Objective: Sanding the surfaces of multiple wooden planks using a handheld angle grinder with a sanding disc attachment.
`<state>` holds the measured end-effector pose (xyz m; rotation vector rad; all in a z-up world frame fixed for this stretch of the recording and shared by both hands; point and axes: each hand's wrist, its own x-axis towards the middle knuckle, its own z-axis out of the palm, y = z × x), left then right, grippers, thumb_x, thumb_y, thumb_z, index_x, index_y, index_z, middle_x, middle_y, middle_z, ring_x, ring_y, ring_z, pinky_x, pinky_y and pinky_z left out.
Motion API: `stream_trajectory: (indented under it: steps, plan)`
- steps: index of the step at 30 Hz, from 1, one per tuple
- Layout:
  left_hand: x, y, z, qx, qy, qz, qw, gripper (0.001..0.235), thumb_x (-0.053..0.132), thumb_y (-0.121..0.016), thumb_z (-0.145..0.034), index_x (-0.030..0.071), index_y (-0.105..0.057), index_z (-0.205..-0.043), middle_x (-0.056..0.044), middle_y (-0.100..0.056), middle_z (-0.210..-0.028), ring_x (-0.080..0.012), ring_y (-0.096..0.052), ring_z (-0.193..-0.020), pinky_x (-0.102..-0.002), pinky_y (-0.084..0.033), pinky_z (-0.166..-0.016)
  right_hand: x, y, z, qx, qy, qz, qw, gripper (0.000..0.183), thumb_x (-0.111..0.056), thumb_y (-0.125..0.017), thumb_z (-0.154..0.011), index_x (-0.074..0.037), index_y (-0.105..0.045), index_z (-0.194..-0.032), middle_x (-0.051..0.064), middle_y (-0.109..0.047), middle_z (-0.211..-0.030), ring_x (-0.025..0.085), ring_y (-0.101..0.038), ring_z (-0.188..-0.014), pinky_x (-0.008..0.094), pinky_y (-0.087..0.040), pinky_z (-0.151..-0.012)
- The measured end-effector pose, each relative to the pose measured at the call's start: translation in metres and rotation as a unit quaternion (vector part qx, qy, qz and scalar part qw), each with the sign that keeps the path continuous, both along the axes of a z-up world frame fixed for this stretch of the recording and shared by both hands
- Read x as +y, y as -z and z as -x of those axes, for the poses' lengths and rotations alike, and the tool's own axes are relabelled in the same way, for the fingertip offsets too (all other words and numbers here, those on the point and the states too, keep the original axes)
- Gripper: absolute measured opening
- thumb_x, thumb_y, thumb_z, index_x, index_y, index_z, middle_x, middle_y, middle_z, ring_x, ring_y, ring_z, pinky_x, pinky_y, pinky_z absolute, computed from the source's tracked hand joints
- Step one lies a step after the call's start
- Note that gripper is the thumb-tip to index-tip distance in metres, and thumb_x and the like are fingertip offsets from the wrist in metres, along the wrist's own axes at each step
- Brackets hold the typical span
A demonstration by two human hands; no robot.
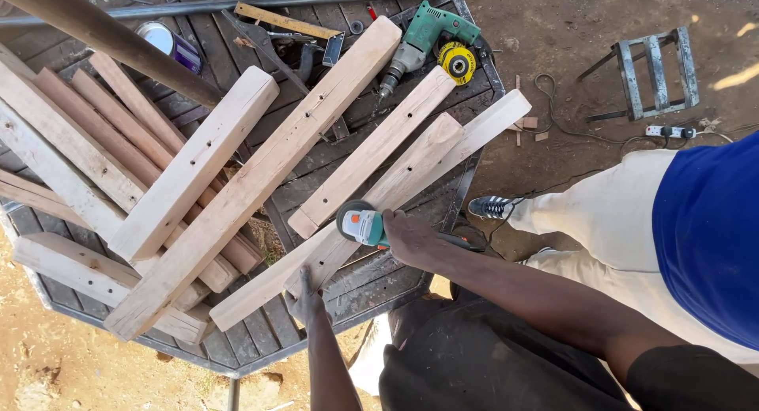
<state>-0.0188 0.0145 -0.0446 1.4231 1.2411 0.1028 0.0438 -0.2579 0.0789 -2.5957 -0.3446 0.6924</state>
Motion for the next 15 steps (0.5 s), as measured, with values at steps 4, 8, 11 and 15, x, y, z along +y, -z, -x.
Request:
stream_trajectory:
  steps: [4,8,11,15]
  plan:
    - [-0.005,-0.013,-0.004,0.005,0.000,0.004,1.000,0.091,0.048,-0.100,-0.072,0.006,-0.054,-0.139,-0.027,-0.062,-0.122,-0.0374,-0.066,-0.110,-0.048,-0.058,-0.085,0.012,0.006,0.000,0.019,-0.015,-0.010,1.000,0.039,-0.002,-0.056,-0.086,0.010,-0.049,-0.122,0.025,-0.059,-0.086,0.040,-0.073,-0.068,0.044,-0.058,-0.049]
    - [0.000,-0.004,0.001,0.002,0.001,0.002,1.000,0.092,0.048,-0.100,-0.072,0.006,-0.053,-0.140,-0.028,-0.062,-0.122,-0.0390,-0.066,-0.112,-0.049,-0.058,-0.086,0.016,-0.005,-0.002,0.029,-0.007,-0.003,1.000,0.037,-0.003,-0.057,-0.086,0.009,-0.049,-0.120,0.025,-0.059,-0.087,0.041,-0.072,-0.069,0.046,-0.059,-0.050]
    - [0.006,0.010,0.005,0.000,0.001,0.001,1.000,0.092,0.048,-0.101,-0.073,0.006,-0.053,-0.140,-0.028,-0.062,-0.121,-0.0384,-0.066,-0.111,-0.050,-0.058,-0.085,0.006,-0.010,-0.005,0.048,0.003,0.024,0.999,0.045,-0.001,-0.057,-0.087,0.013,-0.049,-0.129,0.027,-0.063,-0.094,0.039,-0.074,-0.075,0.046,-0.060,-0.055]
    - [0.013,0.019,0.003,0.000,0.005,0.008,1.000,0.095,0.046,-0.100,-0.074,0.005,-0.051,-0.144,-0.031,-0.059,-0.128,-0.0428,-0.063,-0.116,-0.050,-0.058,-0.086,-0.020,0.010,-0.008,0.050,0.077,0.017,0.996,0.049,-0.008,-0.064,-0.085,0.008,-0.047,-0.127,0.025,-0.061,-0.096,0.046,-0.073,-0.079,0.053,-0.061,-0.061]
